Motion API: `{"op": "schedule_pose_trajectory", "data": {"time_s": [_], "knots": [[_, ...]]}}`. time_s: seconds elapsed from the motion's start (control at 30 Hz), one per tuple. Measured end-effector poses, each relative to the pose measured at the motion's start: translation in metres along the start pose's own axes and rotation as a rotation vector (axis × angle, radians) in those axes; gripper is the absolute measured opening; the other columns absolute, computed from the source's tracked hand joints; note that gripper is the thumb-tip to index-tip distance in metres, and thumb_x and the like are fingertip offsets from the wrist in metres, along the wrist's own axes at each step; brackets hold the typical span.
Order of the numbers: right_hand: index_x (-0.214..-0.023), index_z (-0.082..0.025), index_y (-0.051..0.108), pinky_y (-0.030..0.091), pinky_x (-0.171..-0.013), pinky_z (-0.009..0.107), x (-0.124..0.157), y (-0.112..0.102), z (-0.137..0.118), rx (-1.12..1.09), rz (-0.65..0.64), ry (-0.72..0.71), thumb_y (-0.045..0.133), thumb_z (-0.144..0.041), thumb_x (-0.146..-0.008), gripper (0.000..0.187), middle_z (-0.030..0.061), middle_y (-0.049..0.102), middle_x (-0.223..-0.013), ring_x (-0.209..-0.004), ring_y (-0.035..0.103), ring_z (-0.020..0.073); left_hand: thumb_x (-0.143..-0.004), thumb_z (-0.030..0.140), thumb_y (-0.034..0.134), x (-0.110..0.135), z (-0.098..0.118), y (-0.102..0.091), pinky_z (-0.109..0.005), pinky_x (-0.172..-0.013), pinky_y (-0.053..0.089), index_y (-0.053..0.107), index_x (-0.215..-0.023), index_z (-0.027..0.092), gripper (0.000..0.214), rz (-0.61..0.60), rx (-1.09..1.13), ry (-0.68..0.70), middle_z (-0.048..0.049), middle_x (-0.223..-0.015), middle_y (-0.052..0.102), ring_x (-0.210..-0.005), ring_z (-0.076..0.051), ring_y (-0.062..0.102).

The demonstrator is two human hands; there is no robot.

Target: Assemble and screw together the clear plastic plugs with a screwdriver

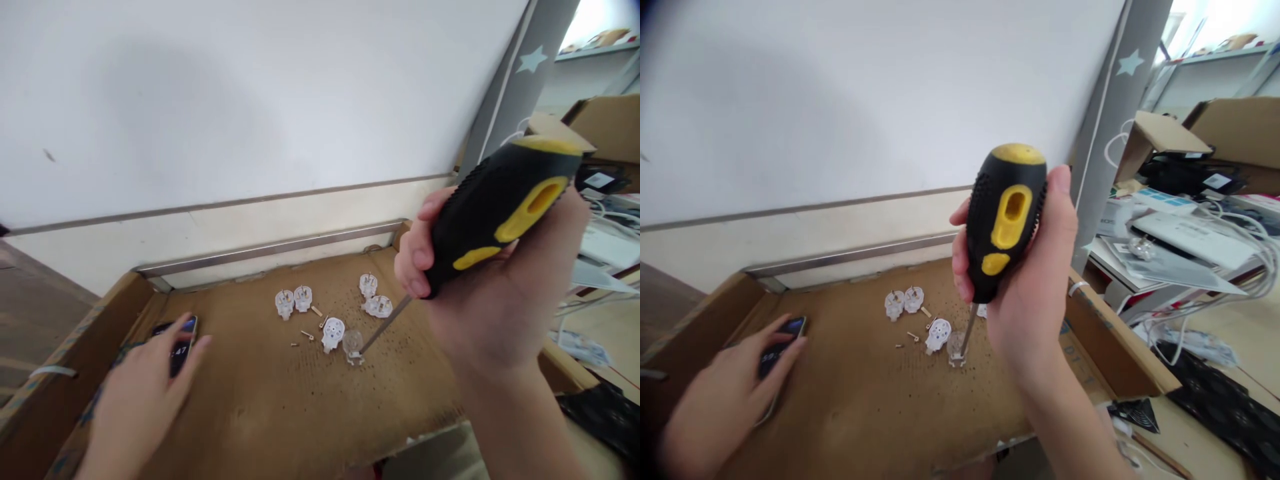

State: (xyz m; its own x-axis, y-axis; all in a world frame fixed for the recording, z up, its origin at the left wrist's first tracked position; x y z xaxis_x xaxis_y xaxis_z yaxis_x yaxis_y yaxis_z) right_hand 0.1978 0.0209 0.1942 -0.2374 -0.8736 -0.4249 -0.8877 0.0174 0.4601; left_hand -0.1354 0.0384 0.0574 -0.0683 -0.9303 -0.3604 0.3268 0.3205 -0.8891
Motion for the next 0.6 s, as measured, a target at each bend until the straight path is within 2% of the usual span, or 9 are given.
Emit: {"op": "schedule_pose_trajectory", "data": {"time_s": [0.03,0.1,0.17,0.2,0.3,0.37,0.47,0.53,0.6], "knots": [[-0.07,-0.019,0.051,0.026,-0.033,0.024,0.0,0.001,0.0,0.01,-0.013,0.006,0.029,-0.055,-0.083,0.045,0.0009,0.04,-0.049,-0.039,0.04,0.0096,-0.082,0.05,0.045,-0.001,0.024,0.007,-0.053,-0.086,0.043,0.047,-0.122,0.026,0.046,-0.018,-0.011,0.025,-0.0071,-0.104,0.063,-0.099,-0.033,0.056],[-0.071,-0.019,0.051,0.025,-0.033,0.023,0.0,0.003,0.001,0.03,-0.037,0.013,0.028,-0.059,-0.083,0.048,0.0006,0.04,-0.048,-0.037,0.039,0.0093,-0.084,0.049,0.045,-0.003,0.074,0.025,-0.045,-0.092,0.042,0.042,-0.125,0.025,0.048,-0.098,0.042,0.185,-0.0059,-0.117,0.058,-0.108,-0.028,0.052],[-0.071,-0.019,0.051,0.026,-0.032,0.023,0.001,0.004,0.001,0.04,-0.049,0.014,0.027,-0.058,-0.084,0.048,0.0006,0.041,-0.047,-0.036,0.039,0.0096,-0.086,0.047,0.044,-0.004,0.109,0.043,-0.042,-0.091,0.042,0.04,-0.127,0.025,0.046,-0.175,0.098,0.282,-0.0047,-0.119,0.057,-0.108,-0.025,0.051],[-0.071,-0.019,0.051,0.026,-0.032,0.023,0.001,0.004,0.0,0.042,-0.052,0.012,0.026,-0.056,-0.084,0.047,0.0006,0.041,-0.047,-0.036,0.039,0.0097,-0.087,0.046,0.044,-0.003,0.12,0.048,-0.041,-0.09,0.042,0.038,-0.128,0.026,0.046,-0.196,0.126,0.304,-0.0044,-0.119,0.057,-0.108,-0.024,0.051],[-0.07,-0.018,0.051,0.026,-0.032,0.023,-0.001,0.003,0.0,0.047,-0.044,-0.008,0.026,-0.058,-0.084,0.049,0.0002,0.041,-0.046,-0.034,0.039,0.0095,-0.086,0.045,0.047,0.0,0.137,0.058,-0.039,-0.09,0.041,0.037,-0.13,0.026,0.049,-0.255,0.216,0.344,-0.0048,-0.121,0.056,-0.11,-0.023,0.049],[-0.068,-0.018,0.05,0.024,-0.031,0.022,-0.002,0.003,-0.001,0.043,-0.032,-0.028,0.024,-0.065,-0.082,0.056,-0.0007,0.04,-0.045,-0.033,0.037,0.0088,-0.083,0.046,0.053,0.005,0.148,0.065,-0.038,-0.09,0.04,0.04,-0.127,0.027,0.049,-0.34,0.283,0.403,-0.004,-0.12,0.056,-0.109,-0.023,0.049],[-0.067,-0.018,0.05,0.021,-0.03,0.021,-0.003,0.004,0.0,0.017,-0.056,-0.019,0.01,-0.062,-0.085,0.063,-0.0013,0.037,-0.041,-0.031,0.033,0.008,-0.084,0.038,0.056,0.01,0.165,0.082,-0.034,-0.087,0.04,0.054,-0.111,0.028,0.029,-0.455,0.355,0.489,0.0002,-0.109,0.06,-0.101,-0.02,0.052],[-0.067,-0.018,0.051,0.02,-0.03,0.021,-0.003,0.005,0.001,0.005,-0.077,0.011,0.0,-0.057,-0.087,0.067,-0.0014,0.035,-0.04,-0.029,0.03,0.0078,-0.086,0.032,0.054,0.009,0.172,0.093,-0.033,-0.083,0.04,0.059,-0.097,0.027,0.014,-0.456,0.361,0.509,0.0013,-0.101,0.061,-0.095,-0.018,0.052],[-0.069,-0.019,0.051,0.02,-0.03,0.022,-0.002,0.006,0.002,0.017,-0.065,0.027,0.001,-0.063,-0.084,0.069,-0.0014,0.035,-0.039,-0.029,0.031,0.0084,-0.086,0.029,0.053,0.008,0.176,0.1,-0.033,-0.081,0.039,0.06,-0.09,0.025,0.009,-0.424,0.354,0.522,0.0011,-0.095,0.061,-0.093,-0.018,0.052]]}}
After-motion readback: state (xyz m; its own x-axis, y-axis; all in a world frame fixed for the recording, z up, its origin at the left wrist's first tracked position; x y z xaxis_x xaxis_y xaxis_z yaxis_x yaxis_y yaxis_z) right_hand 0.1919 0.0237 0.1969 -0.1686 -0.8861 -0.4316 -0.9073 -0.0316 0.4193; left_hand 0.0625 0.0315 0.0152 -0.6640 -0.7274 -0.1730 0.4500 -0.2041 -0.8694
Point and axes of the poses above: each hand's wrist, its own x-axis away from the middle knuckle, its own y-axis out of the palm, z = x × y, the point moved 5 cm from there along -x, towards the middle knuckle
